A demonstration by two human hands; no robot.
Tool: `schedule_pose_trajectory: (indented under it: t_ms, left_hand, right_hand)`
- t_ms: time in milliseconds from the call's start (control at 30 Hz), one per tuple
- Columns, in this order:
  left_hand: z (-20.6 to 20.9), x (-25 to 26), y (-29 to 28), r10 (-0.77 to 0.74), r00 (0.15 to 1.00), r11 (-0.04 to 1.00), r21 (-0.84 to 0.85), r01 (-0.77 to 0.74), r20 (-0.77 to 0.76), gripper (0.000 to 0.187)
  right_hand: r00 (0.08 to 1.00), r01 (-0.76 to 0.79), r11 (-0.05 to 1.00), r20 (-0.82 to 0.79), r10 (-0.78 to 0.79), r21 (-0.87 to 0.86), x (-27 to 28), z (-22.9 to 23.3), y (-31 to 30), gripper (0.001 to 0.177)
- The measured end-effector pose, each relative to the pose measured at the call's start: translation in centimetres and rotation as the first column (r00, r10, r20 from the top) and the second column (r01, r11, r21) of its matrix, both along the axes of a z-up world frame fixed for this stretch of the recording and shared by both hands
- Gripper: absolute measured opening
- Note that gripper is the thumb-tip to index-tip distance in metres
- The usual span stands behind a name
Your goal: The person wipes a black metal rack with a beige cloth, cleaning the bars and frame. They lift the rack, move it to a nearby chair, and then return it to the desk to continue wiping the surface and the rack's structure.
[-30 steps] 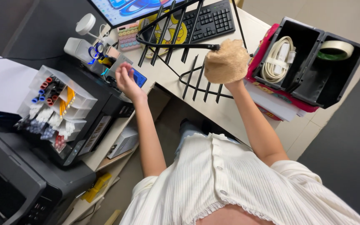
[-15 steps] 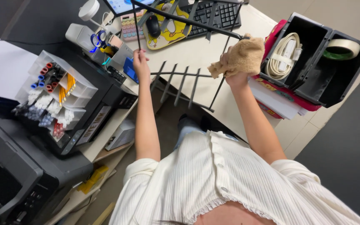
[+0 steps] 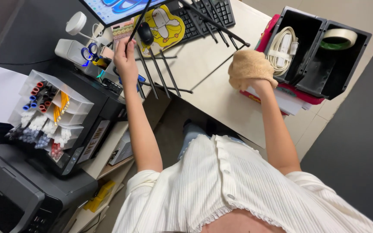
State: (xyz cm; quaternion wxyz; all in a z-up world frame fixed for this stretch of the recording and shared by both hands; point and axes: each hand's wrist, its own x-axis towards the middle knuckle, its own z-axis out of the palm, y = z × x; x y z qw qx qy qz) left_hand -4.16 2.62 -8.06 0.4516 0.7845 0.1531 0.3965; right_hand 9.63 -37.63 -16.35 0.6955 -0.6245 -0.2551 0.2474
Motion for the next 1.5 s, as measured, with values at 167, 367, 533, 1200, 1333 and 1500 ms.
schedule_pose_trajectory:
  t_ms: [167,367,533,1200,1333,1500]
  left_hand:
    - [5.4,0.7,-3.0,-0.056,0.996,0.965,0.253,0.074,-0.076,0.016]
    - [5.8,2.3,-6.2,-0.017,0.992,0.86,0.505,0.08,-0.129,0.01]
    - [4.6,3.8,-8.2,-0.001,0.994,0.811,0.582,0.062,-0.105,0.01]
    - [1.9,7.5,-9.9,-0.148,0.978,0.899,0.392,0.196,-0.149,0.01]
    - [3.6,6.3,-8.9,-0.232,0.963,0.946,0.198,0.257,-0.138,0.012]
    - [1.0,4.6,-5.8,0.019,1.0,0.976,0.216,-0.018,-0.002,0.021]
  right_hand:
    - [0.992,-0.012,0.941,0.111,0.053,-0.339,0.6,0.6,-2.6,0.034]
    - [0.969,0.0,0.724,0.178,0.169,-0.69,1.1,0.2,-5.4,0.043]
    - [0.823,0.089,0.663,0.43,0.371,-0.743,2.0,-1.4,-6.2,0.049]
    - [0.666,0.176,0.832,0.686,0.293,-0.526,-1.2,14.5,3.3,0.046]
    - [0.643,0.368,0.888,0.765,-0.031,-0.274,2.1,15.4,7.0,0.051]
    - [0.655,0.573,0.696,0.752,-0.072,-0.433,3.5,19.0,11.9,0.037]
